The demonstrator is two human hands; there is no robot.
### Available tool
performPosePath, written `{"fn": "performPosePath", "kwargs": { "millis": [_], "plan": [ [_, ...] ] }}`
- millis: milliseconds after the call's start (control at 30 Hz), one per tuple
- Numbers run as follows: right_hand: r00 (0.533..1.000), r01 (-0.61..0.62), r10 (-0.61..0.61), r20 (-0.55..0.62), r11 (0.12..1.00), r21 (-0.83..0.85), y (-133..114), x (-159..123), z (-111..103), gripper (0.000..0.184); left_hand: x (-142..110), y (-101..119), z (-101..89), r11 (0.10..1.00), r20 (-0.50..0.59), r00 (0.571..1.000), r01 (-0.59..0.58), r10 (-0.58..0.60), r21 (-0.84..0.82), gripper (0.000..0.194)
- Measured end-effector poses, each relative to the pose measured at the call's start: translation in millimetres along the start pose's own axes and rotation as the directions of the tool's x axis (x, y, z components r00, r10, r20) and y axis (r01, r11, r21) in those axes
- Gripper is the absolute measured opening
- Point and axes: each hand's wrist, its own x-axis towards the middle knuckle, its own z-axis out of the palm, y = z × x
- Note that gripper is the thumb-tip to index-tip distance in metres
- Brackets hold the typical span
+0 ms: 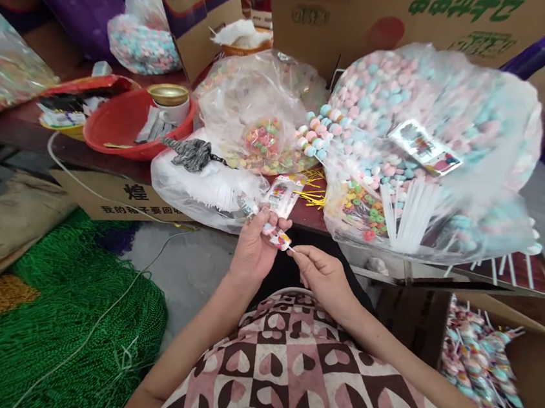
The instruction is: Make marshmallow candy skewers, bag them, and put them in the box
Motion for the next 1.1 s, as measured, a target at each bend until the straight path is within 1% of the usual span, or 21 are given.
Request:
{"fn": "performPosePath", "kwargs": {
  "millis": [100, 200, 333, 400, 500, 567, 600, 700, 733, 767, 833, 933, 1000, 1100],
  "plan": [
    [0.996, 0.086, -0.086, -0.003, 0.996, -0.020, -0.8, -6.4, -7.0, 0.033, -15.1, -15.5, 10.0, 0.999, 0.045, 0.999, -0.028, 0.028, 0.014, 0.025],
    [0.992, 0.129, -0.128, 0.014, 0.991, -0.026, -0.3, -15.2, -19.3, 0.032, -31.5, -34.5, 19.6, 0.998, 0.106, 0.993, -0.050, 0.045, 0.045, 0.031],
    [0.989, 0.151, -0.150, -0.018, 0.988, 0.025, -1.1, -27.0, -40.3, 0.037, -46.2, -57.4, 36.2, 0.986, 0.143, 0.990, -0.010, -0.014, 0.168, 0.039],
    [0.986, 0.164, -0.164, -0.009, 0.985, 0.052, -4.0, -31.8, -50.4, 0.039, -48.5, -61.5, 45.9, 0.978, 0.156, 0.988, -0.015, -0.019, 0.209, 0.040],
    [0.985, 0.161, -0.165, 0.060, 0.985, 0.064, -8.4, -37.1, -61.6, 0.041, -48.4, -60.5, 58.0, 0.971, 0.180, 0.983, -0.069, 0.028, 0.229, 0.040],
    [0.984, 0.149, -0.155, 0.083, 0.986, 0.076, -8.7, -39.0, -65.3, 0.042, -49.1, -62.1, 61.0, 0.962, 0.181, 0.983, -0.081, 0.034, 0.259, 0.043],
    [0.985, 0.143, -0.150, 0.079, 0.986, 0.088, -7.9, -39.5, -66.4, 0.042, -50.1, -65.0, 60.4, 0.956, 0.180, 0.984, -0.062, 0.010, 0.286, 0.045],
    [0.991, 0.125, -0.130, 0.030, 0.982, 0.138, -2.5, -40.4, -69.8, 0.040, -54.0, -79.9, 52.6, 0.918, 0.171, 0.978, 0.046, -0.123, 0.395, 0.046],
    [0.992, 0.124, -0.127, 0.012, 0.981, 0.147, -0.2, -40.8, -72.0, 0.040, -54.7, -85.3, 49.4, 0.901, 0.176, 0.973, 0.058, -0.147, 0.430, 0.044],
    [0.992, 0.127, -0.127, -0.009, 0.981, 0.145, 2.1, -41.3, -74.9, 0.039, -55.0, -90.0, 46.7, 0.882, 0.186, 0.971, 0.048, -0.152, 0.469, 0.042],
    [0.989, 0.141, -0.137, -0.048, 0.984, 0.110, 6.8, -42.4, -82.0, 0.039, -53.7, -96.5, 43.9, 0.825, 0.218, 0.968, -0.017, -0.129, 0.565, 0.039],
    [0.985, 0.160, -0.156, -0.077, 0.986, 0.045, 13.8, -43.0, -91.3, 0.041, -48.6, -99.7, 45.3, 0.702, 0.245, 0.964, -0.105, -0.101, 0.705, 0.036],
    [0.984, 0.166, -0.164, -0.067, 0.986, 0.017, 18.4, -41.9, -94.1, 0.043, -44.8, -99.6, 46.4, 0.603, 0.245, 0.965, -0.141, -0.093, 0.785, 0.033],
    [0.985, 0.157, -0.157, -0.065, 0.988, -0.011, 24.2, -38.3, -94.6, 0.044, -40.4, -98.3, 44.2, 0.405, 0.248, 0.966, -0.199, -0.071, 0.892, 0.027]
  ]
}}
